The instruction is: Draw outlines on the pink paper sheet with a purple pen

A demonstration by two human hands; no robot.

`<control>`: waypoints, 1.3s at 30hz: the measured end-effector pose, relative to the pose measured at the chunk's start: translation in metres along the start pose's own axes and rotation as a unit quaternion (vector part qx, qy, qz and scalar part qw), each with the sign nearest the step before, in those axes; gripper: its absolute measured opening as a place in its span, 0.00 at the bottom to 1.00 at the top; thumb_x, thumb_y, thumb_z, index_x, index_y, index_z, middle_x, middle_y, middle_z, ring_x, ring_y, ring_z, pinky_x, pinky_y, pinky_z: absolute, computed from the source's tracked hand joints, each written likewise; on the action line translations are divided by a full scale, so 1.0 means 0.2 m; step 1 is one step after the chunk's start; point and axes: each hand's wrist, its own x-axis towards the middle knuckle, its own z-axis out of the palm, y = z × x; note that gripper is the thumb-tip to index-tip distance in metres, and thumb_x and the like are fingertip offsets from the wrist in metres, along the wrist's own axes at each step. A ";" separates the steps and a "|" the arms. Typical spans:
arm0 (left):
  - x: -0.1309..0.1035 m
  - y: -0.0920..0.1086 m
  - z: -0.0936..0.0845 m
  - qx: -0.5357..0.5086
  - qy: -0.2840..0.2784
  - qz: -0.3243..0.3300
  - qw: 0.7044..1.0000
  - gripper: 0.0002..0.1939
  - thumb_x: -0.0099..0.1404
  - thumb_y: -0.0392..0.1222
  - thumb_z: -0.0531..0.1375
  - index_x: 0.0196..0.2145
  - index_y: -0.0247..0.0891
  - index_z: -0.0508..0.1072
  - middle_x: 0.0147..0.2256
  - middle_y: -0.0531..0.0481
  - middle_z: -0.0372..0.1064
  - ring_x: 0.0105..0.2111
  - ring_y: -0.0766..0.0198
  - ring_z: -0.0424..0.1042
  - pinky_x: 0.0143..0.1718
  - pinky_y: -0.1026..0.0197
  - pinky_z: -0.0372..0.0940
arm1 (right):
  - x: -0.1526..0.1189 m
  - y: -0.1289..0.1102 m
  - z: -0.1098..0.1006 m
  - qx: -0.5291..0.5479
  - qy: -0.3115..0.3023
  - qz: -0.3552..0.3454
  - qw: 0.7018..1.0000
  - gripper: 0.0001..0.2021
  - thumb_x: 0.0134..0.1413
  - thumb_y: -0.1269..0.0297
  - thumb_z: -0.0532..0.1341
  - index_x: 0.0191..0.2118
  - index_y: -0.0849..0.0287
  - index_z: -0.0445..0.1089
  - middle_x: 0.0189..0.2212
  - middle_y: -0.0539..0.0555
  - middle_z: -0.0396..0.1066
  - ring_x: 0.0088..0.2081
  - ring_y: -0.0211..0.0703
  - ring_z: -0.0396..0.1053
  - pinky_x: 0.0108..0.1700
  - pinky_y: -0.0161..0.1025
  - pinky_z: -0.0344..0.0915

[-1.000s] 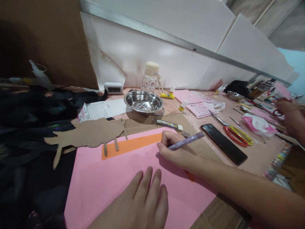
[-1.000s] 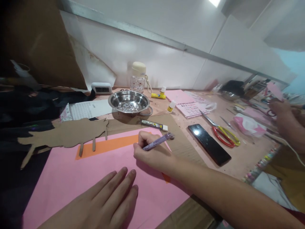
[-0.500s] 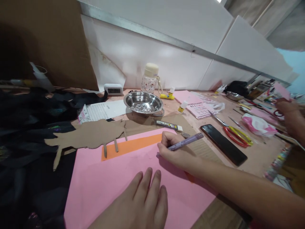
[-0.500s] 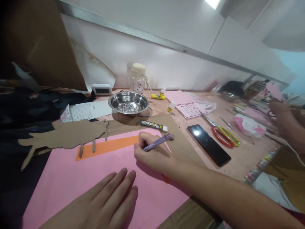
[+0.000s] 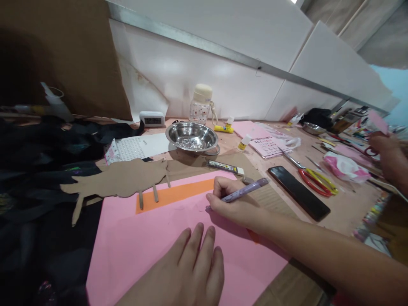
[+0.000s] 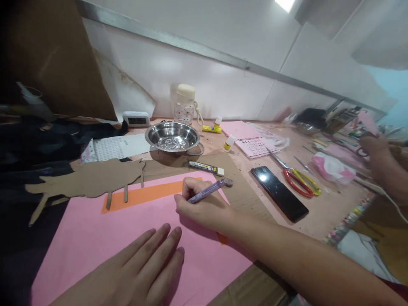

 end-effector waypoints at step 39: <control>0.13 -0.18 -0.07 -0.503 -0.019 -0.189 0.843 0.06 0.74 0.46 0.66 0.40 0.43 0.78 0.37 0.55 0.75 0.39 0.60 0.70 0.45 0.57 0.60 | -0.13 -0.33 -0.16 0.607 -0.048 0.106 0.786 0.30 0.75 0.48 0.39 0.19 0.53 0.50 0.13 0.45 0.46 0.17 0.36 0.38 0.18 0.32 0.48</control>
